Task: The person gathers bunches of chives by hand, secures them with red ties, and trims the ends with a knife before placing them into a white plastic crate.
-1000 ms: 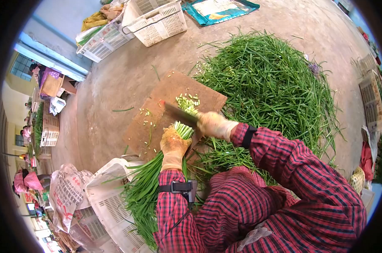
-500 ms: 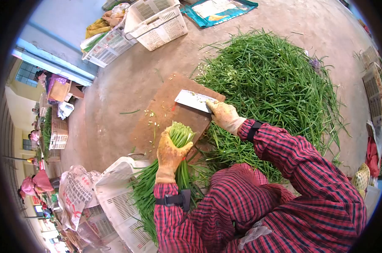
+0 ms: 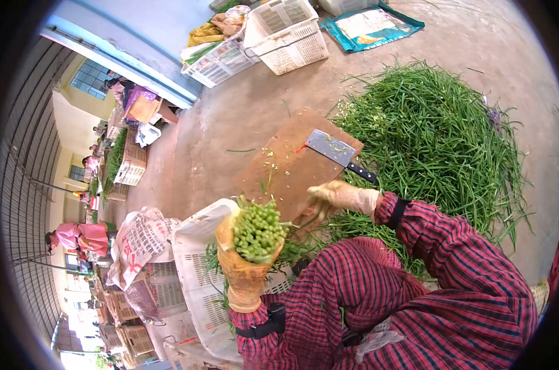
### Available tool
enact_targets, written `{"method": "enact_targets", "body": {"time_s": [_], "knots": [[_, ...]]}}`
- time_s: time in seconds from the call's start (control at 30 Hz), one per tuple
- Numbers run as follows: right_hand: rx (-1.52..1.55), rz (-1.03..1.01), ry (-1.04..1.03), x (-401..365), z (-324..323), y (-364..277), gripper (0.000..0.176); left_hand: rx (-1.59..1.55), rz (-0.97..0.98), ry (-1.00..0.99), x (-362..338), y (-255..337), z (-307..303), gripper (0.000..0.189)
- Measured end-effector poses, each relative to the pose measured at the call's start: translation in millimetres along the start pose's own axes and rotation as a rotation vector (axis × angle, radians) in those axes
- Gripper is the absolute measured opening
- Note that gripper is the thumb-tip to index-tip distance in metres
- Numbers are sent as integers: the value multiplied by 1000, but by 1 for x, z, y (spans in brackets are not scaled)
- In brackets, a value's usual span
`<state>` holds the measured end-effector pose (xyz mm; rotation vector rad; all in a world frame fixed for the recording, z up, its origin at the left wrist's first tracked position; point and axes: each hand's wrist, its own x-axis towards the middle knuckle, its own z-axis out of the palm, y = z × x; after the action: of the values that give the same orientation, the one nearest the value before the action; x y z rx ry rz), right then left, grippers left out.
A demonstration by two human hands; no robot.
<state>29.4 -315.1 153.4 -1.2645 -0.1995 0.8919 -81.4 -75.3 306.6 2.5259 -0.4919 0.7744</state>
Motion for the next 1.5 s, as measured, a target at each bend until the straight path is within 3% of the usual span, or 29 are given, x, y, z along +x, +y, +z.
{"method": "enact_targets", "body": {"time_s": [0.03,0.07,0.1,0.13,0.2,0.23,0.27,0.33,0.37,0.4,0.47,0.5,0.57,0.6,0.77,0.83,0.93,1.0,1.07,1.13,1.17,1.2,1.27,1.3,1.33,1.4,1.5], "knots": [[61,22,-228,-5,16,-13,66,62,70,-29,3,16,-10,90],[142,98,-309,-17,40,-31,67,124,139,-58,4,29,-16,86],[119,124,-353,-23,64,-46,68,30,148,10,0,39,-16,64],[305,48,-425,-45,91,-65,63,38,149,18,-2,48,-19,64],[860,207,-517,-41,130,-65,57,196,377,-61,-8,66,-30,50],[1068,314,-953,-11,132,-41,49,243,355,-153,-15,79,-37,44],[1020,353,-1006,-31,137,-58,39,260,343,-142,-27,86,-40,44],[883,323,-863,-37,148,-69,34,361,341,-136,-53,94,-50,44],[686,123,-599,-45,156,-76,32,365,320,-158,-70,96,-60,49],[516,-141,-556,-48,164,-82,35,376,315,-148,-85,100,-71,49],[424,-190,-344,-72,173,-92,51,84,27,-70,-116,108,-92,58],[415,-197,-355,-79,175,-96,51,-80,-75,14,-142,100,-93,63],[176,-245,-324,-86,181,-102,97,-438,-480,147,-166,99,-97,57],[162,-244,-344,-88,187,-101,97,-682,-705,222,-174,98,-95,56],[179,-358,-366,-81,226,-73,97,-638,-678,246,-165,82,-81,72],[204,-381,-390,-83,238,-64,100,-991,-753,285,-182,61,-70,77],[217,-362,-414,-76,249,-46,102,-1252,-809,376,-196,48,-53,77],[124,-359,-398,-91,251,-60,102,-1427,-880,437,-188,66,-54,78],[-422,-230,-249,-105,249,-78,97,-1449,-915,550,-178,84,-57,77],[-631,-358,-181,-90,248,-66,100,-1528,-912,653,-185,76,-52,61],[-557,-512,-175,-97,253,-68,101,-1450,-883,660,-185,75,-53,57],[-556,-520,-122,-97,255,-67,103,-1375,-858,662,-186,74,-52,53],[-713,-798,16,-90,260,-60,107,-1366,-839,625,-195,61,-40,44],[-712,-801,-1,-89,268,-61,107,-1234,-797,590,-213,49,-22,43],[-784,-875,14,-94,280,-66,107,-1440,-902,632,-202,60,-30,46],[-852,-953,27,-91,296,-73,107,-1247,-778,656,-207,52,-12,49],[-849,-1055,179,-57,306,-86,96,-1192,-884,670,-213,58,-12,52]]}}
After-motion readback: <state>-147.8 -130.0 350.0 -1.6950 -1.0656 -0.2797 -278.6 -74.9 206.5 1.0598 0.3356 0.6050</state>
